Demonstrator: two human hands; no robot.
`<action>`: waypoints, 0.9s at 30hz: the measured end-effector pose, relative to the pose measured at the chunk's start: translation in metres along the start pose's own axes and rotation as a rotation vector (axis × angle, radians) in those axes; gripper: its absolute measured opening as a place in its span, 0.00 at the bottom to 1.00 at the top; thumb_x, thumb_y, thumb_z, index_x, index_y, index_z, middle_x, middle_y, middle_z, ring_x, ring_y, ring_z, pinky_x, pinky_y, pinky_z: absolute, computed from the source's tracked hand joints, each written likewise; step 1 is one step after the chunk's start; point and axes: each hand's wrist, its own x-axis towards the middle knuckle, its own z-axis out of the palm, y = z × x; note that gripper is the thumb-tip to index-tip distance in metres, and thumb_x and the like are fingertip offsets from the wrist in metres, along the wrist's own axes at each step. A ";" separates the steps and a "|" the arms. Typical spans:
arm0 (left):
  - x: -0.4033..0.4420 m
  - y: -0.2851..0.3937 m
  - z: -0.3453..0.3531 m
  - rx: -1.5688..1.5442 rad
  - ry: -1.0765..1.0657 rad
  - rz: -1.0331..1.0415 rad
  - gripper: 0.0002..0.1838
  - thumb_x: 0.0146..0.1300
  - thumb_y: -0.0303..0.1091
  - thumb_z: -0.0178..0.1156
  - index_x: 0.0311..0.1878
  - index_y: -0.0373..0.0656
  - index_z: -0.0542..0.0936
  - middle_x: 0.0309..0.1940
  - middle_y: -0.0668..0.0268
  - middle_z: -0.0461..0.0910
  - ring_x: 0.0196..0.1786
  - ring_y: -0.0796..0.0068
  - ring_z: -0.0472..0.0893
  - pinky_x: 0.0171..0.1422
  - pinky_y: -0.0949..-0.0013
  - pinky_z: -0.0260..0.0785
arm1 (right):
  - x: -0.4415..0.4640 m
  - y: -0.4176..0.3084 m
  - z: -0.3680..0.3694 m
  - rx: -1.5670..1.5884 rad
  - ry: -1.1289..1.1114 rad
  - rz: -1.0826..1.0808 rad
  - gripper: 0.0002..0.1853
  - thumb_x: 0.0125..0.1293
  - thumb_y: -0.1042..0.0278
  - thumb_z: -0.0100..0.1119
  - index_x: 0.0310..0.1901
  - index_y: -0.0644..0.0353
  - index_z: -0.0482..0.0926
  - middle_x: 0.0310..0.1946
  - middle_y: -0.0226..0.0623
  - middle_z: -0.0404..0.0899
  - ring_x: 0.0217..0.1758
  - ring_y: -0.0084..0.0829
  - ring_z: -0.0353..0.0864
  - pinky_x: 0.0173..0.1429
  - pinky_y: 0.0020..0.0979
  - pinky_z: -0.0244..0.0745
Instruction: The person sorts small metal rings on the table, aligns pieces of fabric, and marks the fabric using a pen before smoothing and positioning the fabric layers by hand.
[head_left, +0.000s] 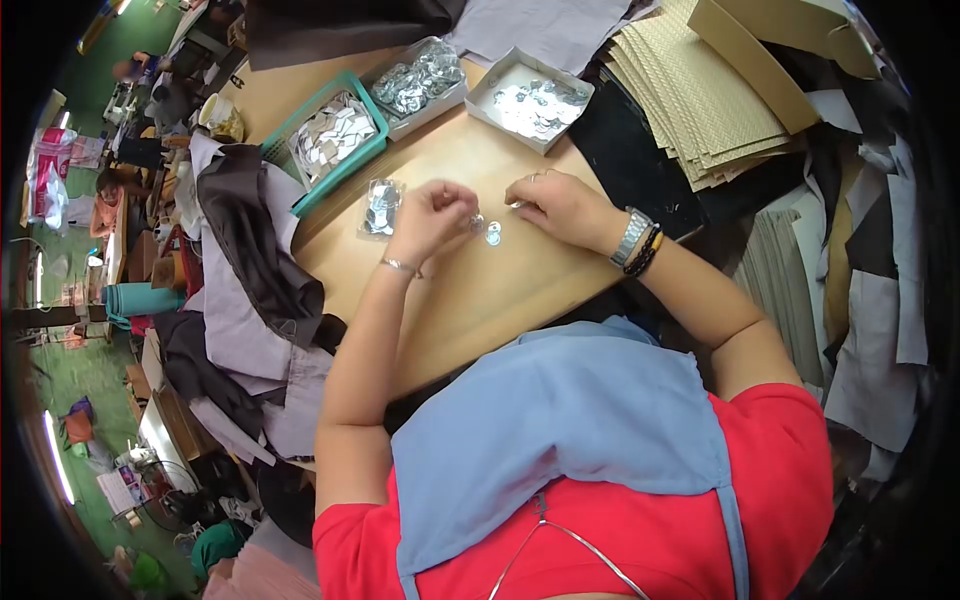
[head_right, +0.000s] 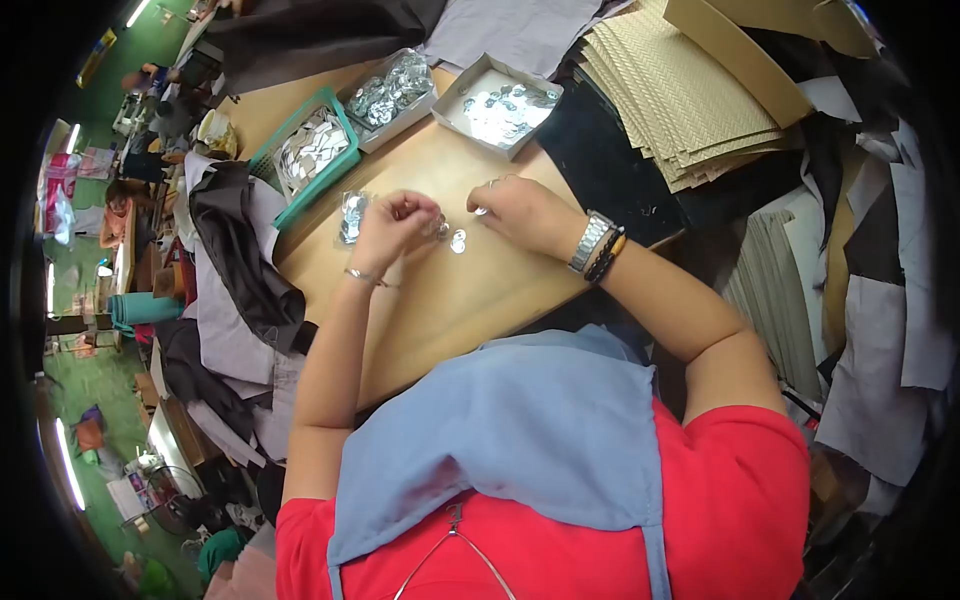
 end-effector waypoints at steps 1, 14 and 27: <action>0.004 0.020 0.006 -0.010 0.063 0.048 0.04 0.64 0.22 0.62 0.42 0.36 0.81 0.38 0.66 0.84 0.41 0.80 0.82 0.46 0.75 0.76 | -0.005 -0.001 0.005 -0.026 -0.016 -0.033 0.07 0.61 0.77 0.62 0.41 0.63 0.79 0.35 0.43 0.82 0.39 0.43 0.82 0.47 0.38 0.77; 0.120 0.050 0.058 0.612 0.255 0.508 0.12 0.58 0.30 0.70 0.45 0.41 0.86 0.41 0.59 0.85 0.42 0.63 0.85 0.49 0.67 0.76 | 0.022 -0.003 0.004 0.033 -0.165 0.155 0.07 0.51 0.81 0.58 0.34 0.66 0.78 0.30 0.47 0.81 0.38 0.47 0.82 0.45 0.42 0.77; -0.045 0.014 0.037 1.218 0.203 0.575 0.25 0.60 0.43 0.67 0.60 0.46 0.77 0.60 0.52 0.75 0.64 0.52 0.73 0.64 0.55 0.69 | 0.051 0.031 -0.054 -0.161 0.372 -0.001 0.06 0.62 0.75 0.60 0.40 0.60 0.81 0.37 0.45 0.82 0.43 0.47 0.81 0.48 0.41 0.77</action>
